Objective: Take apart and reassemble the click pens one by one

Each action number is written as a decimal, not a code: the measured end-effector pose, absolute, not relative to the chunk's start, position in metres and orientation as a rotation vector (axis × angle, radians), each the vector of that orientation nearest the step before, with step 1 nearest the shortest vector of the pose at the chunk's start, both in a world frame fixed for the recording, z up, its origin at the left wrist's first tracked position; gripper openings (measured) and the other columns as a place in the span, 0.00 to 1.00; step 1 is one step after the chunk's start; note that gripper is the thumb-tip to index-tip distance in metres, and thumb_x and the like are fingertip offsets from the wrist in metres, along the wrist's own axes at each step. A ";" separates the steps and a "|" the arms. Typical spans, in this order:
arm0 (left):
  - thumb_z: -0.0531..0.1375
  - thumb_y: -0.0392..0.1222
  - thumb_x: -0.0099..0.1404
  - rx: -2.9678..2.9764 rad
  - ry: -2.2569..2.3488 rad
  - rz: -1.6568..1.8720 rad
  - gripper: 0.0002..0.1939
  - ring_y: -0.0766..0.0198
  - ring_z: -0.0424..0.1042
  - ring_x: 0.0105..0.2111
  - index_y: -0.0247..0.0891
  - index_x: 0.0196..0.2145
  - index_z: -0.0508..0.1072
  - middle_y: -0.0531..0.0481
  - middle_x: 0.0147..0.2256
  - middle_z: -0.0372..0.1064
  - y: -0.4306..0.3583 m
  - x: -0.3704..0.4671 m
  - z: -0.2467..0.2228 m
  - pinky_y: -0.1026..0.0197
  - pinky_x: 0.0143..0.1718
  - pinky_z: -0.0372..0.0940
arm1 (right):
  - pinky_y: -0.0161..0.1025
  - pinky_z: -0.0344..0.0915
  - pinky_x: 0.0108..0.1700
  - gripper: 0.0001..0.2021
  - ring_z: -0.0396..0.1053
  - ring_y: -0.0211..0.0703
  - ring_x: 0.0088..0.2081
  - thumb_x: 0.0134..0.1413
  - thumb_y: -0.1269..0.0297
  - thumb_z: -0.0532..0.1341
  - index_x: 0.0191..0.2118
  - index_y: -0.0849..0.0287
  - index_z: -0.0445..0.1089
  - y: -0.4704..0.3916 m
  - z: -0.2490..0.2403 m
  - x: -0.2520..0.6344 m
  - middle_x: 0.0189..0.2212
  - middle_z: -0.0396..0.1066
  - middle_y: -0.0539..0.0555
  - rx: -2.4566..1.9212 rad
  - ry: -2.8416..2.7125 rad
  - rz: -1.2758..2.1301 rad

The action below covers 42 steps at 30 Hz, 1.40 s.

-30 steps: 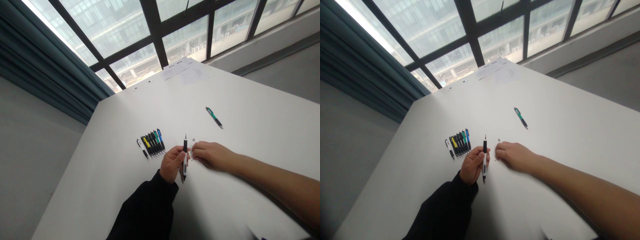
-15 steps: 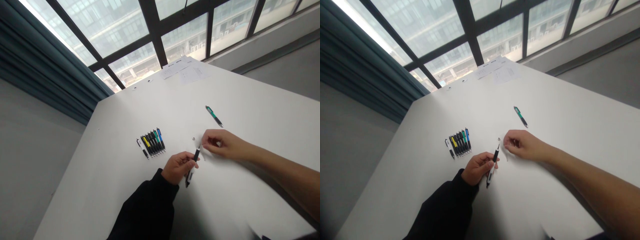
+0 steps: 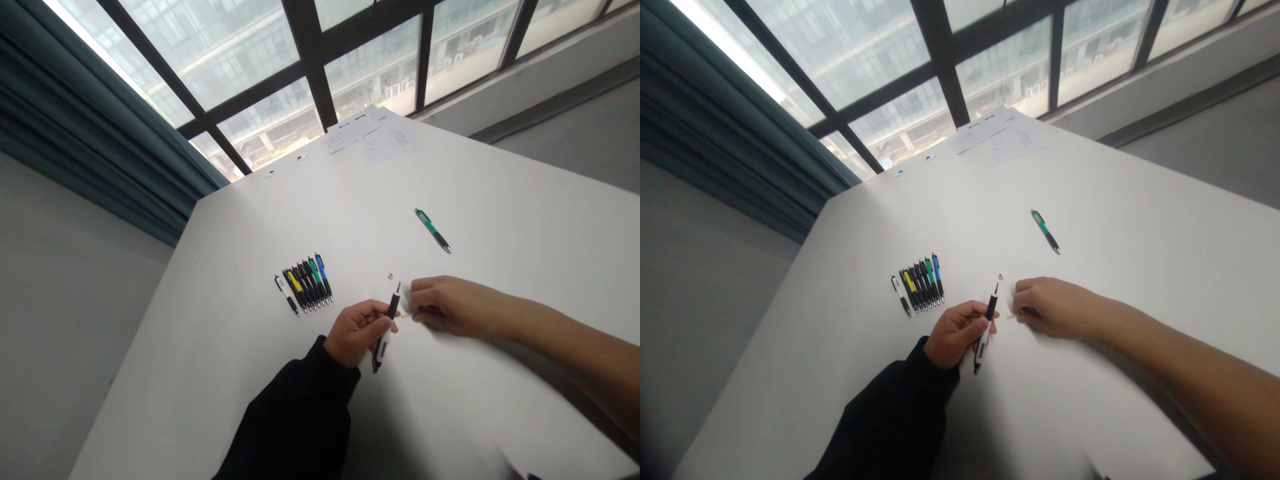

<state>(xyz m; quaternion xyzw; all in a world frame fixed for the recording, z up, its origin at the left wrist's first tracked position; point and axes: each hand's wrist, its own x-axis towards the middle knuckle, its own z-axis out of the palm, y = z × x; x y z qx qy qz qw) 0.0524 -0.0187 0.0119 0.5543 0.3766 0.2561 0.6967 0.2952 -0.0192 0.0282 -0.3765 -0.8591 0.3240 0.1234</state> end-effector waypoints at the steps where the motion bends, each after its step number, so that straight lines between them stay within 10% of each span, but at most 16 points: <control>1: 0.67 0.60 0.58 1.235 0.840 0.570 0.28 0.74 0.60 0.18 0.29 0.40 0.77 0.46 0.29 0.73 -0.019 0.052 0.012 0.69 0.18 0.55 | 0.38 0.61 0.39 0.07 0.70 0.43 0.35 0.60 0.73 0.58 0.34 0.59 0.72 -0.019 0.026 0.295 0.34 0.70 0.55 -1.098 -2.506 0.938; 13: 0.68 0.60 0.57 1.207 0.847 0.575 0.28 0.73 0.61 0.19 0.29 0.40 0.77 0.46 0.29 0.73 -0.017 0.052 0.013 0.68 0.20 0.58 | 0.44 0.67 0.44 0.12 0.73 0.51 0.41 0.59 0.61 0.64 0.47 0.61 0.74 -0.031 0.033 0.284 0.40 0.73 0.61 -1.010 -2.520 0.969; 24: 0.69 0.59 0.57 1.197 0.834 0.584 0.28 0.73 0.62 0.19 0.29 0.41 0.77 0.47 0.28 0.73 -0.017 0.052 0.013 0.68 0.20 0.59 | 0.43 0.66 0.43 0.10 0.70 0.48 0.40 0.63 0.73 0.54 0.38 0.61 0.74 -0.027 0.024 0.281 0.38 0.72 0.60 -0.960 -2.518 0.891; 31: 0.67 0.61 0.58 1.251 0.847 0.537 0.29 0.74 0.61 0.18 0.29 0.41 0.77 0.44 0.29 0.74 -0.019 0.048 0.012 0.68 0.19 0.56 | 0.39 0.63 0.34 0.13 0.65 0.41 0.31 0.67 0.56 0.56 0.48 0.58 0.71 -0.019 0.033 0.293 0.29 0.68 0.51 -1.203 -1.779 1.162; 42: 0.67 0.59 0.58 1.317 0.822 0.534 0.27 0.73 0.59 0.18 0.29 0.40 0.78 0.43 0.29 0.75 -0.021 0.050 0.009 0.67 0.20 0.53 | 0.36 0.63 0.29 0.12 0.65 0.36 0.25 0.52 0.55 0.71 0.34 0.59 0.75 -0.020 0.033 0.290 0.23 0.70 0.49 -1.024 -1.294 1.397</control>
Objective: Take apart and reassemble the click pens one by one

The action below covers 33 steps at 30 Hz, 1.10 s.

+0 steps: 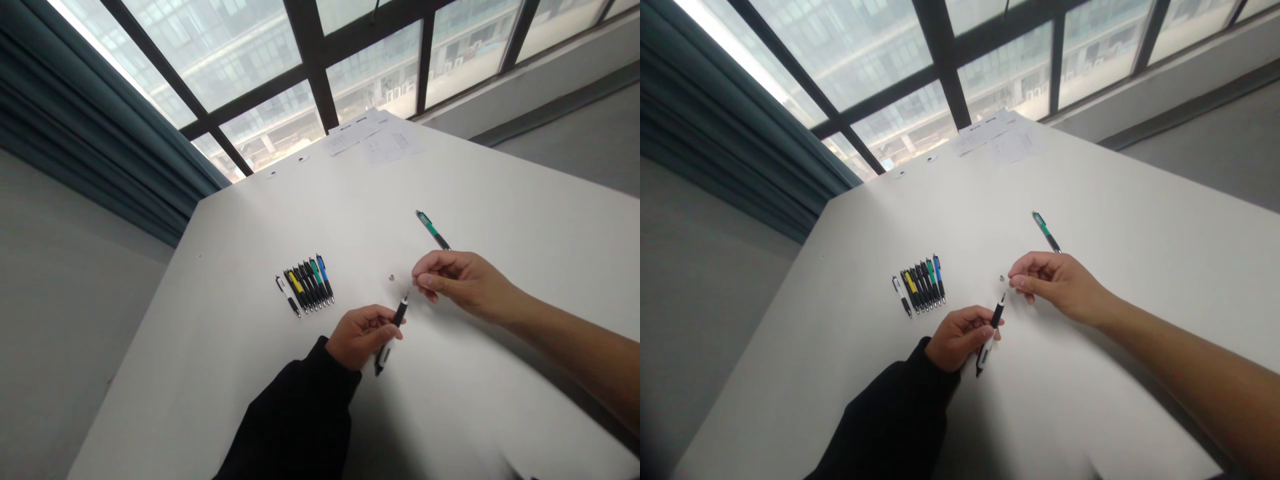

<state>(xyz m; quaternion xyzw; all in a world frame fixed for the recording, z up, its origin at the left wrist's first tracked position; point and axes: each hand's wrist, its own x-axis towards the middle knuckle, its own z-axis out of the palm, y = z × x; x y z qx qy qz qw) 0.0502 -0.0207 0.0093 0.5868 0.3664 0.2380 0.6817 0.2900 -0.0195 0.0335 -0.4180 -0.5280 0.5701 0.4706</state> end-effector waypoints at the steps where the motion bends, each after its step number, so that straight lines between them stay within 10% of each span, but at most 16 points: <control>1: 0.68 0.59 0.58 1.315 0.820 0.536 0.27 0.73 0.59 0.18 0.29 0.40 0.78 0.43 0.29 0.75 -0.021 0.050 0.010 0.67 0.20 0.52 | 0.36 0.64 0.29 0.12 0.65 0.36 0.25 0.52 0.55 0.71 0.34 0.59 0.76 -0.019 0.033 0.290 0.23 0.70 0.49 -1.020 -1.289 1.390; 25: 0.67 0.59 0.59 1.371 0.804 0.534 0.25 0.70 0.60 0.22 0.29 0.37 0.78 0.47 0.25 0.70 -0.020 0.051 0.007 0.65 0.24 0.52 | 0.35 0.60 0.29 0.15 0.63 0.35 0.25 0.51 0.54 0.71 0.37 0.60 0.74 -0.020 0.027 0.287 0.24 0.68 0.47 -1.010 -1.507 1.622; 33: 0.66 0.57 0.61 1.338 0.789 0.549 0.25 0.74 0.58 0.19 0.28 0.41 0.78 0.43 0.30 0.74 -0.020 0.051 0.005 0.67 0.20 0.52 | 0.46 0.69 0.43 0.20 0.71 0.48 0.40 0.55 0.54 0.68 0.50 0.58 0.73 -0.009 0.015 0.300 0.46 0.73 0.61 -1.116 -1.898 0.940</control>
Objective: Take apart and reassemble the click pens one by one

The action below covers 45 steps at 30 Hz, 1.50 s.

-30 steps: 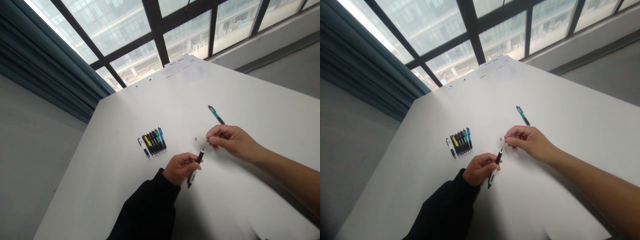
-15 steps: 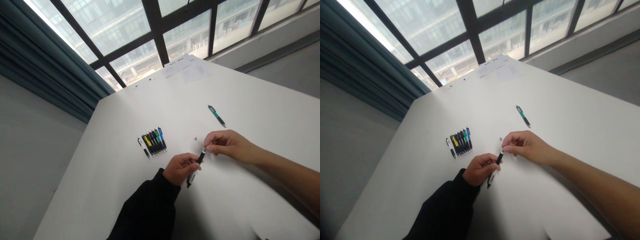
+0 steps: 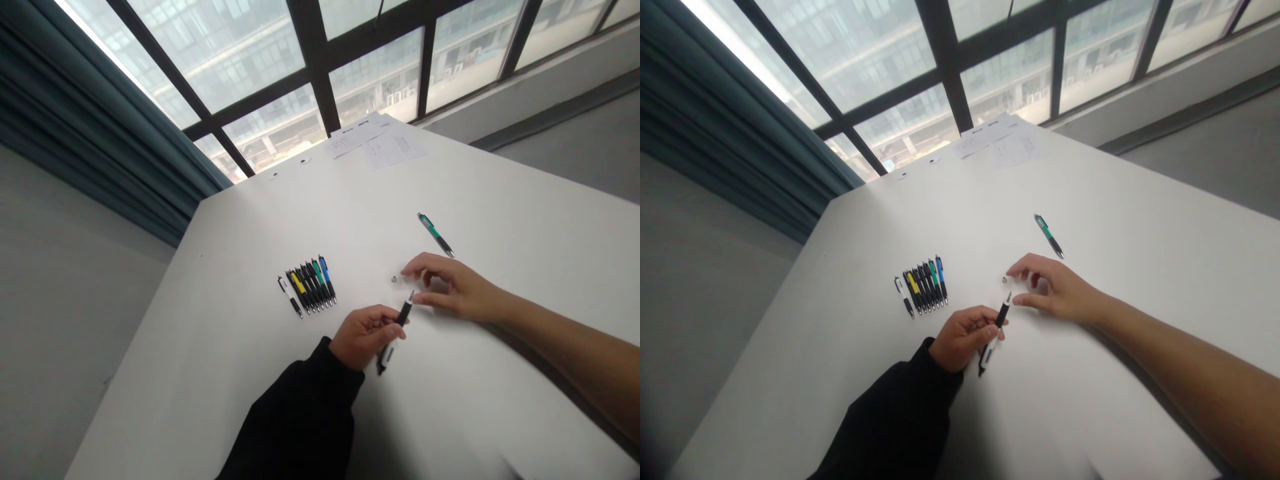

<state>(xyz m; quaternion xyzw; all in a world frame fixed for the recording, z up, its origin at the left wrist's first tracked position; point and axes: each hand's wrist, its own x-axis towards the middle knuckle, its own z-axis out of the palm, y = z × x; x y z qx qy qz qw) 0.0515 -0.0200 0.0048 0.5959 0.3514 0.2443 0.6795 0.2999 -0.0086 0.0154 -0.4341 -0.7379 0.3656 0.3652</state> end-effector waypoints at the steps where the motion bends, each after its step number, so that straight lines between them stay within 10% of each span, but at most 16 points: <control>1: 0.66 0.57 0.60 1.332 0.788 0.545 0.26 0.74 0.58 0.19 0.28 0.41 0.77 0.44 0.30 0.74 -0.020 0.051 0.004 0.68 0.20 0.52 | 0.47 0.69 0.44 0.20 0.71 0.51 0.43 0.57 0.55 0.67 0.53 0.58 0.71 -0.006 0.013 0.298 0.49 0.72 0.63 -1.114 -1.967 0.857; 8: 0.66 0.59 0.59 1.325 0.821 0.531 0.27 0.74 0.59 0.19 0.28 0.42 0.77 0.45 0.30 0.74 -0.021 0.051 0.005 0.68 0.19 0.54 | 0.49 0.68 0.50 0.12 0.72 0.52 0.47 0.63 0.69 0.56 0.46 0.57 0.77 0.002 -0.001 0.280 0.44 0.77 0.62 -1.024 -2.232 0.598; 19: 0.66 0.60 0.58 1.322 0.845 0.538 0.29 0.75 0.57 0.19 0.28 0.41 0.77 0.45 0.30 0.73 -0.022 0.053 0.005 0.68 0.19 0.50 | 0.44 0.75 0.44 0.20 0.78 0.46 0.38 0.39 0.58 0.77 0.40 0.56 0.78 -0.007 0.022 0.301 0.36 0.80 0.56 -1.096 -1.224 1.362; 45: 0.67 0.55 0.59 1.349 0.830 0.502 0.21 0.67 0.67 0.27 0.30 0.35 0.78 0.48 0.27 0.72 -0.020 0.054 0.011 0.63 0.32 0.61 | 0.40 0.73 0.39 0.15 0.78 0.45 0.34 0.49 0.54 0.72 0.38 0.58 0.78 -0.015 0.029 0.298 0.31 0.81 0.55 -1.085 -1.569 1.496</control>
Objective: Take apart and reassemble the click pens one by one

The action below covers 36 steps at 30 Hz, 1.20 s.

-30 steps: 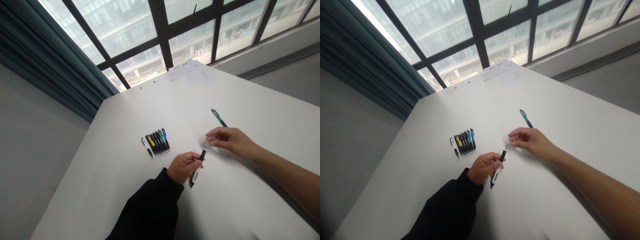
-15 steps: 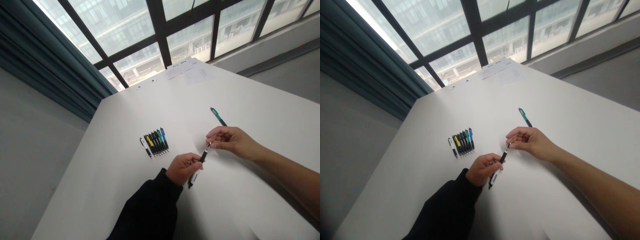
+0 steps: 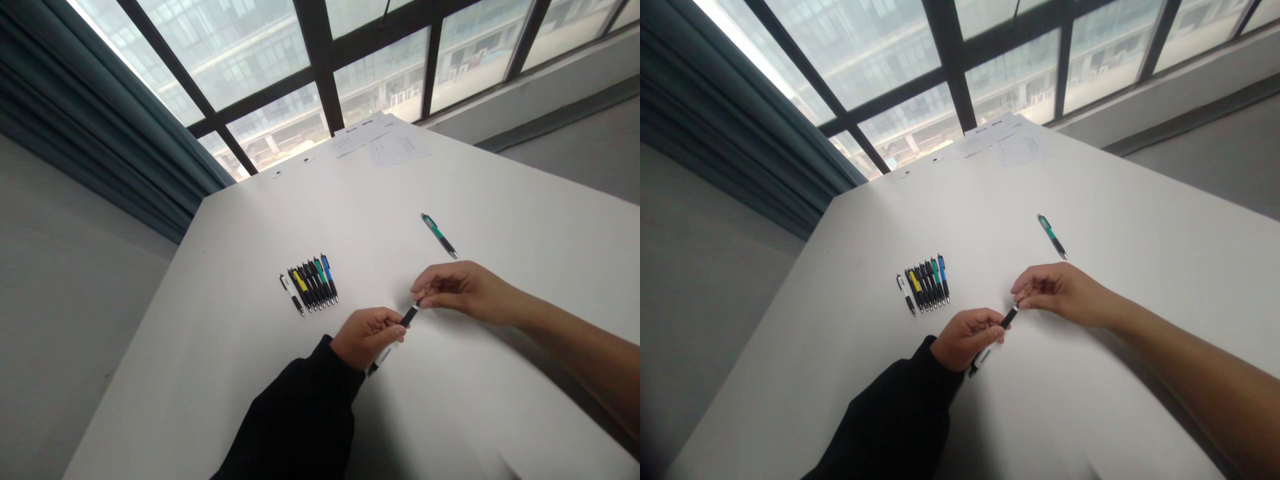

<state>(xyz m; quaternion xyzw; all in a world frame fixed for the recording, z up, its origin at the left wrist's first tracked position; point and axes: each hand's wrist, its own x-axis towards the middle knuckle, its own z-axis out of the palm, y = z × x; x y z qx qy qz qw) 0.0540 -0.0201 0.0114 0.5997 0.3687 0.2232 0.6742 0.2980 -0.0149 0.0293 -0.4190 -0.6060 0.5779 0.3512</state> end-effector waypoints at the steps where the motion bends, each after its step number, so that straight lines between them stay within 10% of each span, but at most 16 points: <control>1: 0.67 0.54 0.59 1.358 0.830 0.494 0.20 0.66 0.67 0.27 0.30 0.35 0.78 0.48 0.26 0.71 -0.020 0.054 0.011 0.63 0.33 0.61 | 0.40 0.73 0.40 0.15 0.78 0.45 0.34 0.49 0.53 0.72 0.38 0.58 0.78 -0.015 0.029 0.298 0.31 0.80 0.55 -1.092 -1.576 1.491; 16: 0.67 0.53 0.58 1.386 0.843 0.449 0.19 0.67 0.66 0.27 0.31 0.34 0.77 0.49 0.26 0.71 -0.019 0.054 0.009 0.64 0.31 0.60 | 0.35 0.60 0.28 0.14 0.65 0.37 0.25 0.58 0.52 0.65 0.32 0.58 0.75 -0.014 0.025 0.301 0.22 0.70 0.49 -1.163 -1.960 1.259; 36: 0.66 0.53 0.60 1.418 0.806 0.424 0.19 0.67 0.65 0.26 0.31 0.35 0.78 0.49 0.27 0.71 -0.020 0.052 0.003 0.65 0.30 0.58 | 0.37 0.65 0.31 0.12 0.72 0.42 0.27 0.54 0.53 0.69 0.32 0.57 0.79 -0.015 0.029 0.299 0.25 0.77 0.53 -1.118 -2.039 1.114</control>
